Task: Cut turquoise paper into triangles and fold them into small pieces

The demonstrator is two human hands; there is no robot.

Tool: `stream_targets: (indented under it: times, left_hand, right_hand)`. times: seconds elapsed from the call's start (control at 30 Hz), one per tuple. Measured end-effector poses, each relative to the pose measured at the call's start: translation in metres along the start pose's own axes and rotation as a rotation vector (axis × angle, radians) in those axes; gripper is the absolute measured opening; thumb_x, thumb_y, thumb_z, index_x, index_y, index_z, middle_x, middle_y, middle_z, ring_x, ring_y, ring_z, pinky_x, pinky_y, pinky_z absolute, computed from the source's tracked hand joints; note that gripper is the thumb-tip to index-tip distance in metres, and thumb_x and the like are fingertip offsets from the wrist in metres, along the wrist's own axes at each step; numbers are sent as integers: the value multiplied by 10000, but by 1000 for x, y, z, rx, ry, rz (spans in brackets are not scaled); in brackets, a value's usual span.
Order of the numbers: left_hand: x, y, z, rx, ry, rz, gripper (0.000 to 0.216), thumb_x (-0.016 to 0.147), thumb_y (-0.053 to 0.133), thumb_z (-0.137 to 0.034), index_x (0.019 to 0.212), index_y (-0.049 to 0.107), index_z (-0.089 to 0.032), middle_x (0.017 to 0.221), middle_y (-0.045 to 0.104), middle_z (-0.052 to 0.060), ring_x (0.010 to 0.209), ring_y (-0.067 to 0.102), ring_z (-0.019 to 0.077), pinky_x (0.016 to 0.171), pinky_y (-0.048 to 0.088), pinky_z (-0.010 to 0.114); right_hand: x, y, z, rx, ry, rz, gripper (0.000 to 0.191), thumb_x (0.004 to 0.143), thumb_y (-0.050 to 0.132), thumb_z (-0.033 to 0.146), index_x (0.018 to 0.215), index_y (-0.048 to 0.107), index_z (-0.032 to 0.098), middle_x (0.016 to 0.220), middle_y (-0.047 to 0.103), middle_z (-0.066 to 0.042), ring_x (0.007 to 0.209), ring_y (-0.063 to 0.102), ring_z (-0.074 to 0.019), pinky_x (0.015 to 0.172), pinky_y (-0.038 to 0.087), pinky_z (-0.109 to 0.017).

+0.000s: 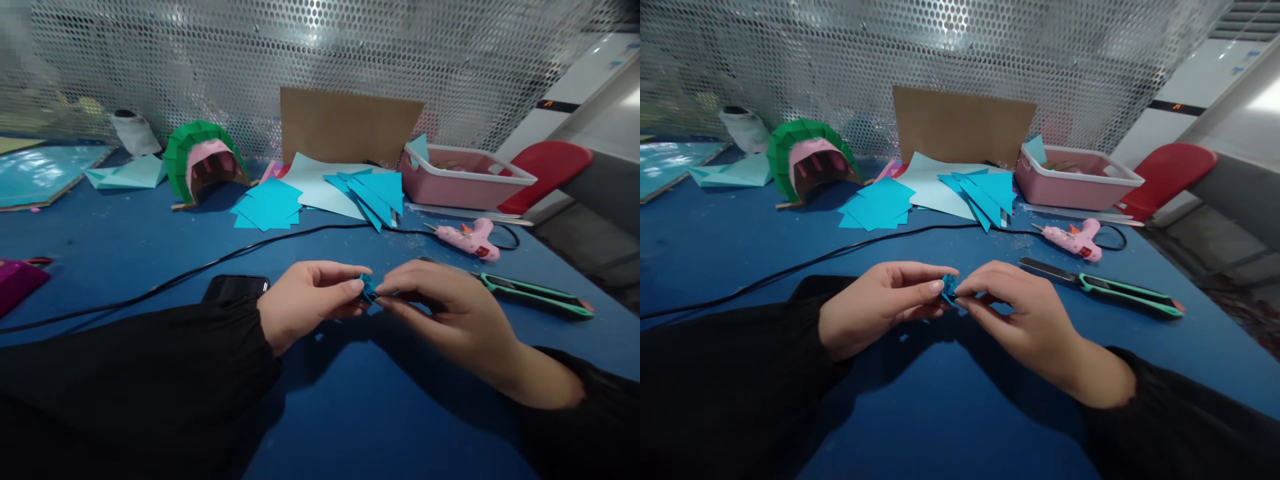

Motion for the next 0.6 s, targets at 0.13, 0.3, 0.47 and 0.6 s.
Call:
stream_targets:
  times: [0.13, 0.3, 0.47, 0.6]
  left_hand:
    - [-1, 1, 2, 16, -29, 9, 194, 791, 677, -94, 979, 720, -103, 726, 717, 44, 592, 643, 65, 669, 521, 196]
    - [-4, 4, 1, 24, -39, 32, 153, 778, 687, -92, 925, 730, -93, 709, 705, 43, 612, 643, 81, 670, 529, 226]
    - [-3, 7, 4, 28, -40, 82, 162, 799, 678, -112, 955, 717, -88, 734, 696, 40, 637, 647, 81, 663, 538, 213]
    - [-2, 3, 2, 27, -16, 38, 177, 807, 676, -111, 981, 708, -116, 787, 711, 38, 651, 655, 70, 702, 542, 205]
  right_hand:
    - [0, 3, 4, -39, -36, 28, 122, 844, 583, 104, 827, 624, 217, 731, 667, -25, 666, 620, -143, 598, 491, -247]
    - [-5, 1, 13, -167, -163, -45, 135, 855, 570, 75, 871, 615, 201, 780, 670, -43, 698, 629, -139, 650, 509, -244]
    - [-7, -2, 16, -202, -206, -71, 147, 851, 571, 63, 882, 610, 201, 793, 665, -42, 703, 624, -135, 654, 514, -236]
    - [-4, -2, 16, -119, -183, -30, 114, 841, 604, 83, 865, 623, 192, 752, 671, -38, 685, 631, -133, 648, 514, -232]
Point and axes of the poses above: each hand's wrist, its own x-axis towards the middle knuckle, its own y-axis out of the palm, z = x × y, the point moved 9 cm from there along x, towards the middle knuckle
